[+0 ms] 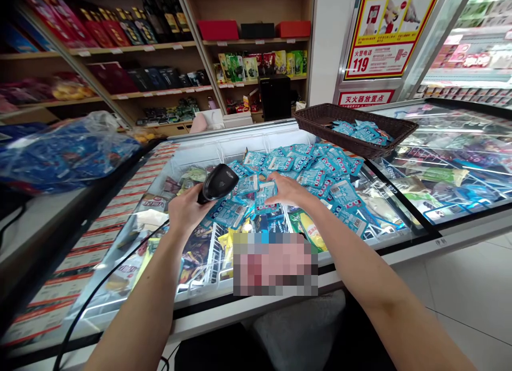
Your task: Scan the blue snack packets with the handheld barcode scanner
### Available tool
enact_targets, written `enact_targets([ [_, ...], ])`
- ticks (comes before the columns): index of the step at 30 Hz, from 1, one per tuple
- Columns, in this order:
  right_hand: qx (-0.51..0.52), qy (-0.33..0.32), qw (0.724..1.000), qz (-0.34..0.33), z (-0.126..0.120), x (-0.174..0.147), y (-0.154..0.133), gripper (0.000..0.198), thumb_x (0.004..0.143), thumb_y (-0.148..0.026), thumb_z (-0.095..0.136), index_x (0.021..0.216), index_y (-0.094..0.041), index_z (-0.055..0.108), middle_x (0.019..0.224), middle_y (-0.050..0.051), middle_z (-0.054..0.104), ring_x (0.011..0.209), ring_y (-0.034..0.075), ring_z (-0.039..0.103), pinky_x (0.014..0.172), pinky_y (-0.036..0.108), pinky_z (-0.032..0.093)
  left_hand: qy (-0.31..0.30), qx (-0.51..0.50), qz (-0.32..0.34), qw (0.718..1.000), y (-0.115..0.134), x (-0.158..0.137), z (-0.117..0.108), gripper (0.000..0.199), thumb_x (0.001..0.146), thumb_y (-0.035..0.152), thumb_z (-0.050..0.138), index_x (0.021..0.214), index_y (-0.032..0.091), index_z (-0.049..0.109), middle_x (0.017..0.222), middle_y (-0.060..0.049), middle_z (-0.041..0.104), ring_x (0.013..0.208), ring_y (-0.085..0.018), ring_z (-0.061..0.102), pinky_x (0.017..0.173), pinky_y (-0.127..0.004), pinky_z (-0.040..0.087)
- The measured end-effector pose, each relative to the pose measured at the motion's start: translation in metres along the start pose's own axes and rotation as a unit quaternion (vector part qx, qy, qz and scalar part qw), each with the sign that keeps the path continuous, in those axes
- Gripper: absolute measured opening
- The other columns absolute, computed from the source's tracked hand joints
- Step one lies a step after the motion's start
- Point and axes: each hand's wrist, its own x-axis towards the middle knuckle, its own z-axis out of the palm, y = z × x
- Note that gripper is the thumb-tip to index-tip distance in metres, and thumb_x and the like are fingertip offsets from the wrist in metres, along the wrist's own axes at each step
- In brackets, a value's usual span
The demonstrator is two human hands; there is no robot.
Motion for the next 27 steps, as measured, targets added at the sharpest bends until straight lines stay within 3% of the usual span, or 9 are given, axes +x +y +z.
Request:
enact_targets([
  [6, 0.187, 0.047, 0.979, 0.067, -0.005, 0.005, 0.002, 0.074, 0.067, -0.022, 0.071, 0.136, -0.023, 0.043, 0.11, 0.01, 0.058, 0.064, 0.013, 0.058, 0.055, 0.031, 0.051, -0.004, 0.001, 0.002, 1.0, 0.0, -0.001, -0.001, 0.039, 0.081, 0.05, 0.054, 0.108, 0.024, 0.062, 0.098, -0.005, 0.071, 0.088, -0.023, 0.067, 0.061, -0.027, 0.038],
  [13, 0.148, 0.223, 0.963, 0.016, -0.003, 0.02, 0.021, 0.03, 0.072, -0.019, 0.065, 0.102, -0.016, 0.067, 0.094, 0.006, 0.069, 0.089, 0.02, 0.064, 0.085, 0.039, 0.052, -0.023, -0.02, 0.037, 0.999, 0.001, 0.0, -0.004, 0.041, 0.079, 0.047, 0.057, 0.114, 0.024, 0.061, 0.1, -0.005, 0.071, 0.089, -0.024, 0.066, 0.064, -0.028, 0.042],
  [21, 0.182, 0.262, 0.947, -0.035, 0.004, 0.027, 0.034, 0.028, 0.075, -0.025, 0.063, 0.102, -0.019, 0.065, 0.101, 0.005, 0.071, 0.095, 0.021, 0.066, 0.089, 0.038, 0.051, -0.041, -0.052, 0.118, 0.991, 0.008, -0.001, -0.006, 0.04, 0.082, 0.047, 0.054, 0.115, 0.024, 0.061, 0.101, -0.004, 0.072, 0.089, -0.022, 0.067, 0.067, -0.027, 0.044],
  [27, 0.177, 0.256, 0.949, -0.051, 0.004, 0.026, 0.032, 0.028, 0.077, -0.027, 0.062, 0.103, -0.019, 0.064, 0.106, 0.005, 0.07, 0.099, 0.02, 0.065, 0.092, 0.037, 0.05, -0.057, -0.053, 0.125, 0.989, 0.011, -0.001, -0.009, 0.04, 0.083, 0.048, 0.053, 0.114, 0.024, 0.061, 0.099, -0.004, 0.072, 0.088, -0.022, 0.067, 0.065, -0.027, 0.043],
])
